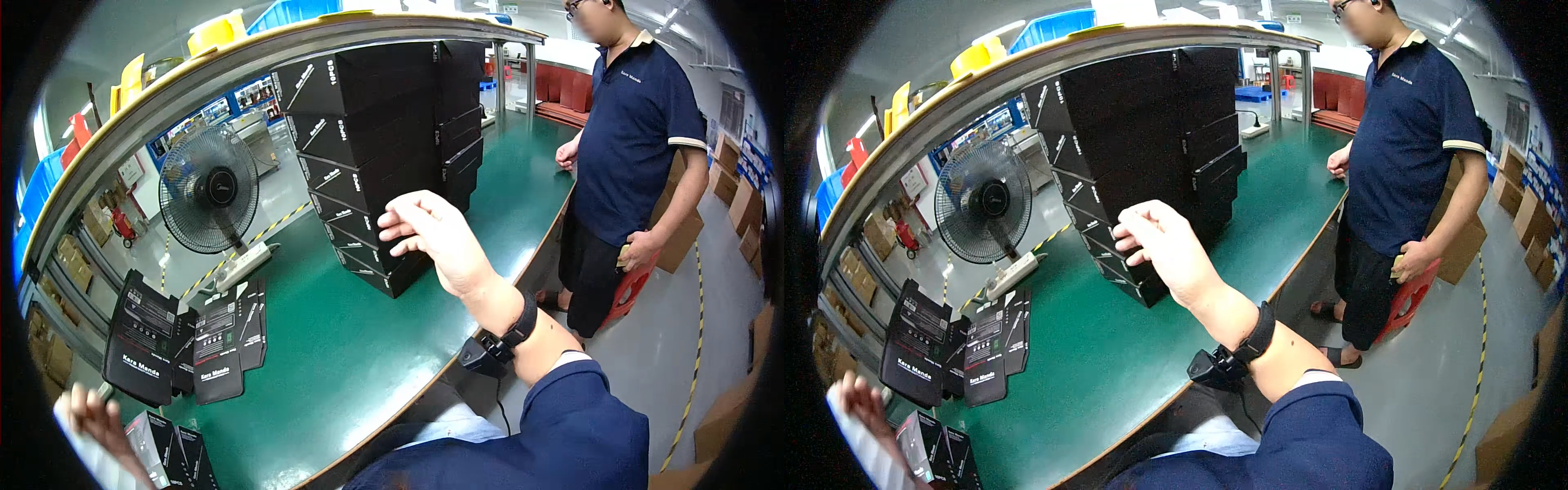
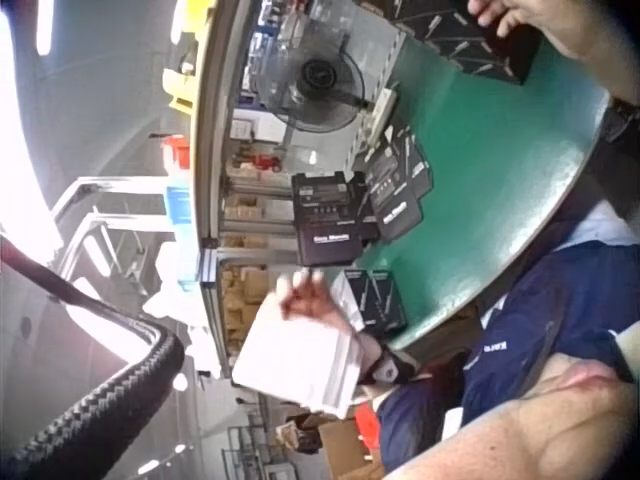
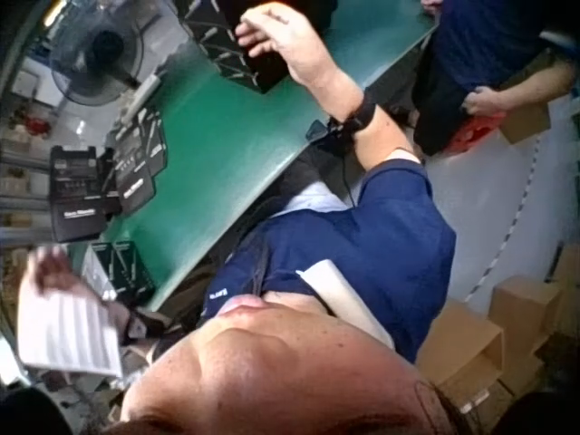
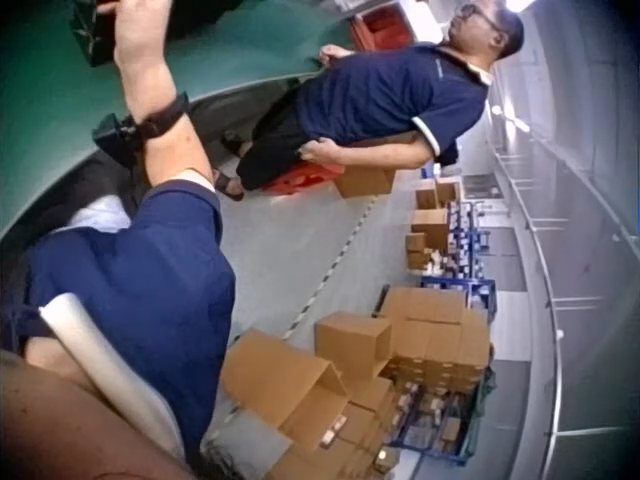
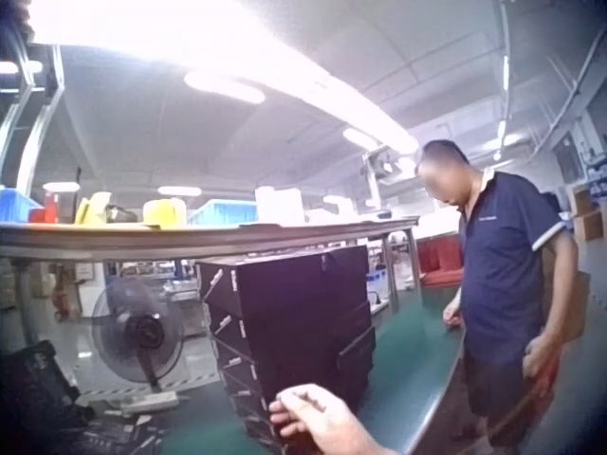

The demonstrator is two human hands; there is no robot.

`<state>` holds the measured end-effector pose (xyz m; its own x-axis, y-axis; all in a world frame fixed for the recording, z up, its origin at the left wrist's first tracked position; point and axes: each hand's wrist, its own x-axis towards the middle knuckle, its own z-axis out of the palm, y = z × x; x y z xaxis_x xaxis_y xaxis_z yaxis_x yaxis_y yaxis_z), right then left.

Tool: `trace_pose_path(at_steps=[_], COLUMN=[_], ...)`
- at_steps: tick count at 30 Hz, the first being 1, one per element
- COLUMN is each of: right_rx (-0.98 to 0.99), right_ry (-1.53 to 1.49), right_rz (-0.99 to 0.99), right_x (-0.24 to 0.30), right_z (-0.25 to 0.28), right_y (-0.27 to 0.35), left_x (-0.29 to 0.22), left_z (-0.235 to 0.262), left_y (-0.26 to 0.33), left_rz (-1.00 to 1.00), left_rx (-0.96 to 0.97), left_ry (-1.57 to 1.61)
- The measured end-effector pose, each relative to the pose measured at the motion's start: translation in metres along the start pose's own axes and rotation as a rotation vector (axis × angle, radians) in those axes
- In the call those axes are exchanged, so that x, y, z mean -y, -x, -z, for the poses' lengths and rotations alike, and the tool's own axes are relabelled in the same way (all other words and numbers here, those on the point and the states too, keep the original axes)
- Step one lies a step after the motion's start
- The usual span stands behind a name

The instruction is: Apply labels to electronic product boxes and stack them on the assembly line workstation.

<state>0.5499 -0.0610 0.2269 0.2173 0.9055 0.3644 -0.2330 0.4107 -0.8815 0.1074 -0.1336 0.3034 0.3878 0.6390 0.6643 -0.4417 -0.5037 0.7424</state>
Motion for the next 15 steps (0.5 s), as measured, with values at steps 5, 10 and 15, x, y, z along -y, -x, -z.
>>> trace_pose_path(at_steps=[5,10,15], right_rx=[-0.025,-0.046,-0.352], right_ry=[0.002,-0.059,0.340], right_rz=[0.246,0.221,0.024], right_x=[0.032,0.065,0.069], right_z=[0.036,0.033,-0.001], right_y=[-0.022,-0.061,-0.105], left_x=[0.134,0.235,0.275], left_z=[-0.010,-0.014,-0.039], left_y=[-0.147,-0.268,-0.342], left_rz=[0.152,0.191,0.246], left_rx=[0.057,-0.167,-0.425], left_ry=[0.413,0.392,-0.224])
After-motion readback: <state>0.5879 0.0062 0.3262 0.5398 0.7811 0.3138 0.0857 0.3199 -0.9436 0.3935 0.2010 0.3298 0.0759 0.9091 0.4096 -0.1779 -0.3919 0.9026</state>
